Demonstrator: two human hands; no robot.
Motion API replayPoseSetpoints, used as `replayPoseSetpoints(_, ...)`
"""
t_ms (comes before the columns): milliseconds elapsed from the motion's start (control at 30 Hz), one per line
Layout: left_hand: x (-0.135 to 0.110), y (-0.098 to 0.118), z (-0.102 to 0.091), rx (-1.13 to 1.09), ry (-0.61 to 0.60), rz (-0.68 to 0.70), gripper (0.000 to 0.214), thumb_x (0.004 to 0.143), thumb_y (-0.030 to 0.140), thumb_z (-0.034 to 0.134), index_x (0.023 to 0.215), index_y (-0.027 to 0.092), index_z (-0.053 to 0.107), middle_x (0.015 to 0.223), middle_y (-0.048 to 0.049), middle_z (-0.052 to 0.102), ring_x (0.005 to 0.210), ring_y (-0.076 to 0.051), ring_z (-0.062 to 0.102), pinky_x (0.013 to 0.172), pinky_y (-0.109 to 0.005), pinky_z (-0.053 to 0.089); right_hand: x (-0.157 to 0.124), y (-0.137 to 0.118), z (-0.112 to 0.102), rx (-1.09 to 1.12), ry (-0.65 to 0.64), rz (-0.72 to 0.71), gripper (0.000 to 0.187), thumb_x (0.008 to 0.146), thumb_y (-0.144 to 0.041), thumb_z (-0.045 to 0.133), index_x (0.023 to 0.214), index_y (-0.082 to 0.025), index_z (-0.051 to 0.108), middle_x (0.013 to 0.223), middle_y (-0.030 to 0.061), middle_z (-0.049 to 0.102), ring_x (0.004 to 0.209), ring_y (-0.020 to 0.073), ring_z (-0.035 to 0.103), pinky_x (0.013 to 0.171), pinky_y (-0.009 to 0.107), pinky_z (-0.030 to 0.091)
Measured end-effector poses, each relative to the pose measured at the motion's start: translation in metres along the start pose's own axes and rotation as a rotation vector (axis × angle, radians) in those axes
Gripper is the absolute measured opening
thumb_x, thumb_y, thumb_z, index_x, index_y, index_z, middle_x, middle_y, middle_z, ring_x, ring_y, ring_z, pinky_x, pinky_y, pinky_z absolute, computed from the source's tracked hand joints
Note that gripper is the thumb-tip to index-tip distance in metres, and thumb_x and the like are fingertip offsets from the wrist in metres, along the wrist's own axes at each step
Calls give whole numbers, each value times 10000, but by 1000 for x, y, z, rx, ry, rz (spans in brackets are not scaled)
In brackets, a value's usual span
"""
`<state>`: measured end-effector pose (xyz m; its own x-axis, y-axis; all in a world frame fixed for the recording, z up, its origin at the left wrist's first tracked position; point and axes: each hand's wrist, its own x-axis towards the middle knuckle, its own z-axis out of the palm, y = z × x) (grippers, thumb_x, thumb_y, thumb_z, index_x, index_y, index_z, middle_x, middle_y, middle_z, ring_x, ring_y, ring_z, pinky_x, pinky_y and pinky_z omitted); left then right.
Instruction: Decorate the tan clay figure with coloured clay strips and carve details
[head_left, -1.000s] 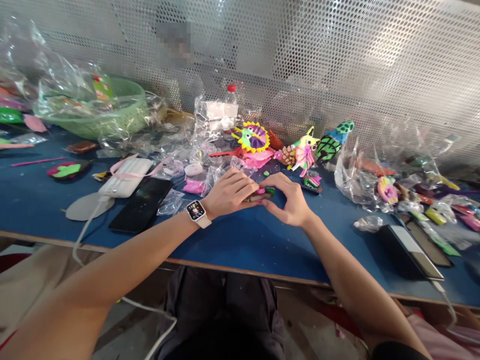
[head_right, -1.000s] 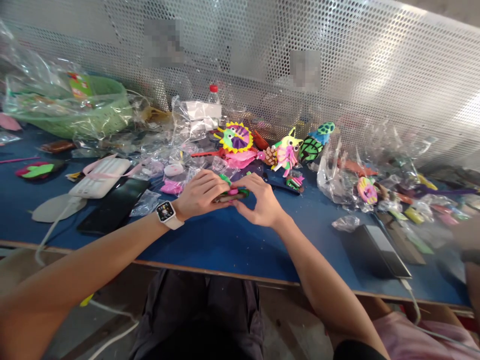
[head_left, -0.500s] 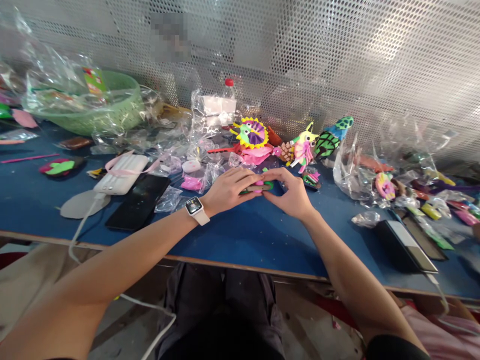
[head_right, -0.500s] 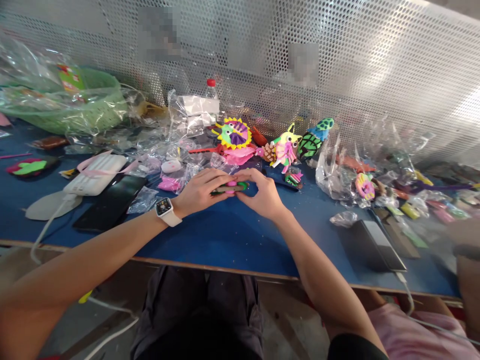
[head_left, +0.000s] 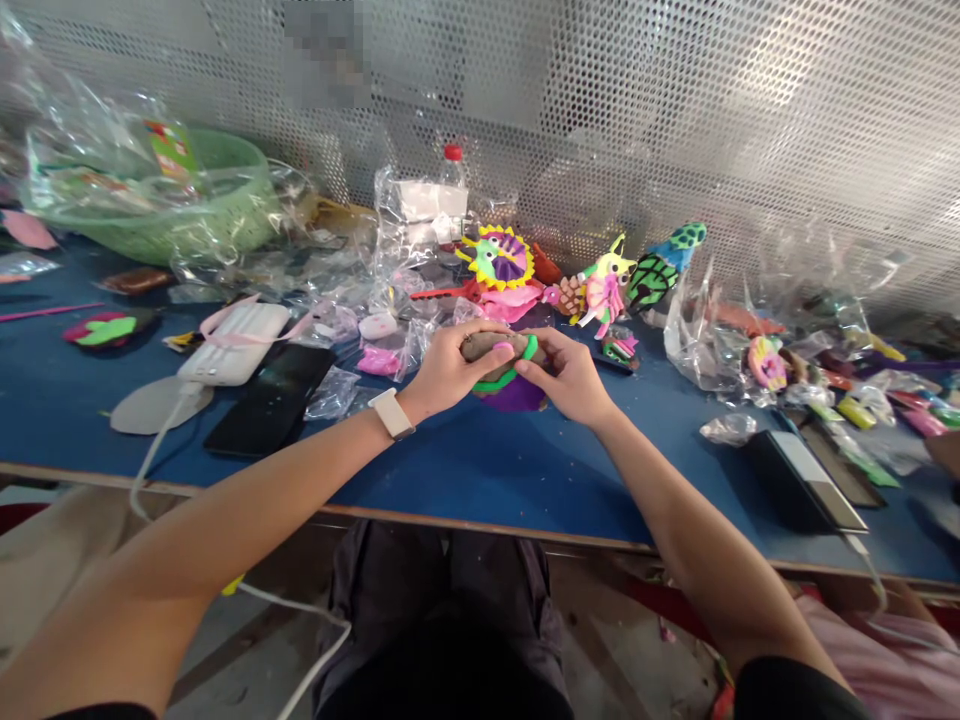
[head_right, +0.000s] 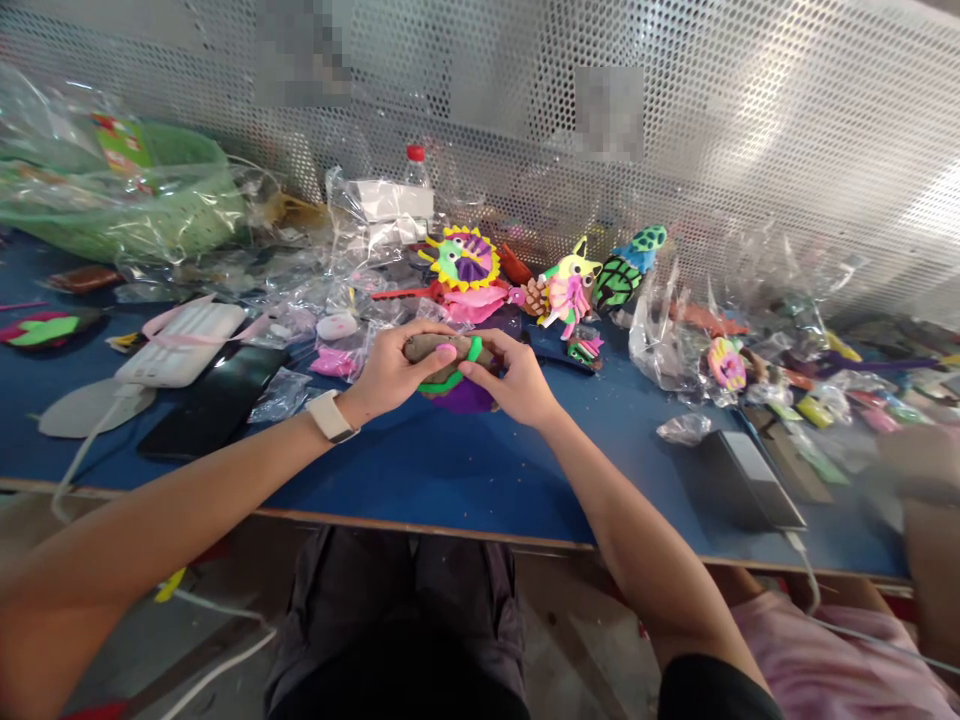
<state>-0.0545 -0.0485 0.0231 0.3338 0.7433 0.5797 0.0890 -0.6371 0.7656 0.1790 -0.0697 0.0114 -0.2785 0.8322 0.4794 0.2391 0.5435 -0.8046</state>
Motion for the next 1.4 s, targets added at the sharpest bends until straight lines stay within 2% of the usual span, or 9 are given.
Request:
replayPoseSetpoints(133, 1, -2, 2, -21, 20, -45, 610, 961, 782, 807, 1091, 186, 827, 1115, -119, 874, 1030, -252, 815, 943, -371, 654, 0, 0, 2, 27, 6, 27, 524, 987, -693, 835, 1252, -247, 764, 1160, 91, 859, 1092, 282, 805, 937, 454, 687)
replayPoseSetpoints(267, 4, -2, 2, -55, -14, -83, 491, 966, 675, 819, 1038, 189, 807, 1080, -93, 853, 1034, -238, 786, 951, -363, 627, -1, -3, 4, -17, 31, 36, 482, 1019, -654, 805, 1264, -243, 750, 1141, 85, 849, 1037, 265, 792, 895, 436, 675)
replayPoseSetpoints(433, 6, -5, 3, -137, -70, -170, 427, 857, 561, 900, 1008, 179, 787, 1003, -70, 822, 908, -208, 742, 826, -334, 603, -3, -7, 7, -23, 18, 86, 404, 1014, -604, 809, 1176, -245, 715, 1086, 74, 820, 991, 260, 777, 869, 425, 651)
replayPoseSetpoints(567, 6, -2, 1, -131, -95, -176, 334, 869, 478, 853, 987, 172, 789, 934, -51, 793, 842, -178, 689, 762, -303, 550, -3, -8, 7, 8, 4, 110, 419, 992, -618, 826, 1159, -253, 706, 1079, 72, 818, 996, 262, 773, 877, 430, 646)
replayPoseSetpoints(733, 6, 2, -1, -130, -111, -158, 322, 892, 492, 833, 923, 177, 774, 883, -36, 764, 809, -164, 655, 732, -290, 522, -1, -10, 5, 5, -5, 113, 459, 986, -660, 821, 1179, -255, 723, 1100, 78, 824, 1008, 271, 775, 876, 437, 645)
replayPoseSetpoints(900, 5, -2, 0, -183, -111, -183, 313, 887, 469, 853, 1001, 179, 824, 952, -54, 820, 837, -172, 708, 771, -297, 570, 1, -11, 3, -12, -19, 108, 526, 933, -668, 875, 1228, -257, 735, 1164, 84, 839, 1090, 296, 781, 939, 457, 646)
replayPoseSetpoints(1133, 6, -9, 0, -171, -73, -201, 307, 836, 445, 889, 965, 172, 833, 948, -63, 832, 859, -184, 730, 776, -301, 587, 4, -13, -2, -131, -43, 126, 407, 931, -577, 877, 1075, -211, 772, 914, 25, 750, 810, 207, 646, 728, 346, 529)
replayPoseSetpoints(1400, 7, -11, -1, -155, -106, -210, 311, 856, 462, 877, 968, 179, 813, 932, -54, 814, 846, -188, 730, 777, -323, 605, 3, -12, 1, -142, -17, 104, 411, 927, -603, 881, 1049, -223, 786, 917, 21, 759, 818, 213, 650, 763, 359, 535)
